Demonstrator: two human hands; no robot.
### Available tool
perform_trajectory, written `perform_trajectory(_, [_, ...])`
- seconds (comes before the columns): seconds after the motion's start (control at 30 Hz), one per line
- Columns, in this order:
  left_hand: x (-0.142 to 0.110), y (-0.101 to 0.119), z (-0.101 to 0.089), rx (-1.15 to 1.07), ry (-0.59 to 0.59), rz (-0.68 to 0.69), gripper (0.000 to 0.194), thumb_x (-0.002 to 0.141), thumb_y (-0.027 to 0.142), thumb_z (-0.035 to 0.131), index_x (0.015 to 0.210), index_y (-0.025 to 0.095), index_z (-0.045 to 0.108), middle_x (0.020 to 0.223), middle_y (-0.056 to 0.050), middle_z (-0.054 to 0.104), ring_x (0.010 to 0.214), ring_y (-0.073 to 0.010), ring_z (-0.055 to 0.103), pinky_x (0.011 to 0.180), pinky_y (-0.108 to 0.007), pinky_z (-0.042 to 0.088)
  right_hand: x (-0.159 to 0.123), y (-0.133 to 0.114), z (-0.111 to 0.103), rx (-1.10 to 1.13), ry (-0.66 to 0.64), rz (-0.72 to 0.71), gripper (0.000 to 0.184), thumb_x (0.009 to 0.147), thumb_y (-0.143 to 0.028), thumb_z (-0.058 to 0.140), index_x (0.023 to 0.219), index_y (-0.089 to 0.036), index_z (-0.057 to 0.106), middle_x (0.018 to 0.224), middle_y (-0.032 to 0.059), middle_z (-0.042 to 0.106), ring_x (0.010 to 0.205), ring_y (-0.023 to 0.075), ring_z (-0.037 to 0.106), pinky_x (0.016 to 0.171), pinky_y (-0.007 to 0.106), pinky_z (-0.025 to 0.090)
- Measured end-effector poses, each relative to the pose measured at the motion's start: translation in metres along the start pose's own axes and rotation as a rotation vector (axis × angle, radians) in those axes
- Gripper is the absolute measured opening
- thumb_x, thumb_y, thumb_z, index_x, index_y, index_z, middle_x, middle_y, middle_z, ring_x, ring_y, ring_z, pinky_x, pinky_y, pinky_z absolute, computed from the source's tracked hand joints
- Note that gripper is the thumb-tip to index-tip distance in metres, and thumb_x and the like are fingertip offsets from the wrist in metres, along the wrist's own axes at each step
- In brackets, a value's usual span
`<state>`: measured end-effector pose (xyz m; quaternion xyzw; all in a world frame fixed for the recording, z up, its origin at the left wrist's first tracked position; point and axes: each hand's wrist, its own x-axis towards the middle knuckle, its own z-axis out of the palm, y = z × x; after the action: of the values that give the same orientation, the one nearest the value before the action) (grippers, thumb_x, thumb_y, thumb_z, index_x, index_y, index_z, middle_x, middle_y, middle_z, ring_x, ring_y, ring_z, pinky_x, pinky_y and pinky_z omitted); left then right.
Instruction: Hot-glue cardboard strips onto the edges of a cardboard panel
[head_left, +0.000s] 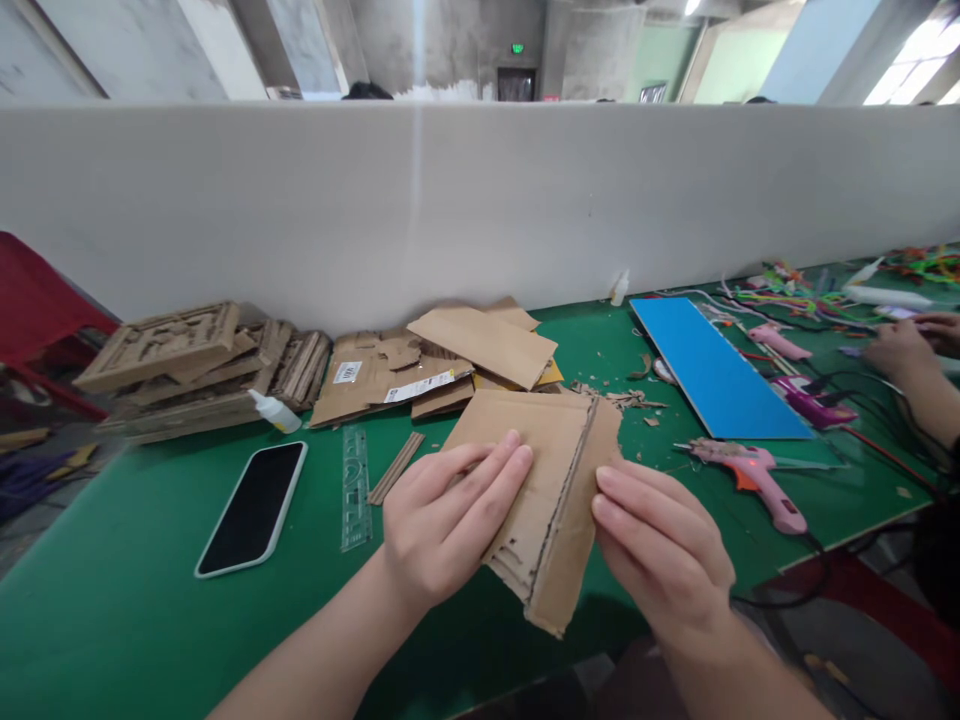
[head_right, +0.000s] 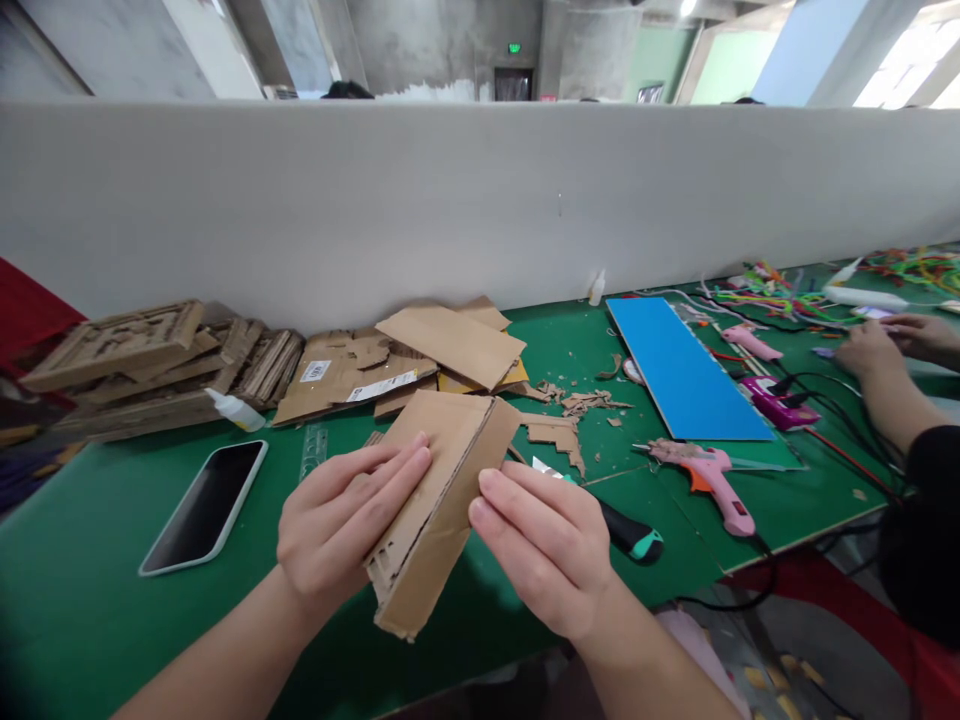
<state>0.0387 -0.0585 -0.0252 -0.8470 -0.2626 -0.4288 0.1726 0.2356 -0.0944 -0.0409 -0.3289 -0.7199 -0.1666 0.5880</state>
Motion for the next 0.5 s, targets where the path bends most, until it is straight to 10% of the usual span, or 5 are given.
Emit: perform_trajectory(0.5, [0.0006, -0.0013, 0.0044, -0.01, 0.029, -0.003, 0.041, 0.085, 0.01, 0.049, 0.126, 0.013, 0.049, 0.114, -0.008, 0.064, 0.094, -0.0183, 0.062, 0.077, -0.031, 0.053, 0.0023, 0.0023, 0.0035, -0.02, -0.008, 0.023, 0.044, 0.073, -0.004, 0.063, 0.11, -0.027, 0.059, 0.11, 0.0026, 0.064, 0.094, 0.0207, 0.064, 0.078, 0.039, 0.059])
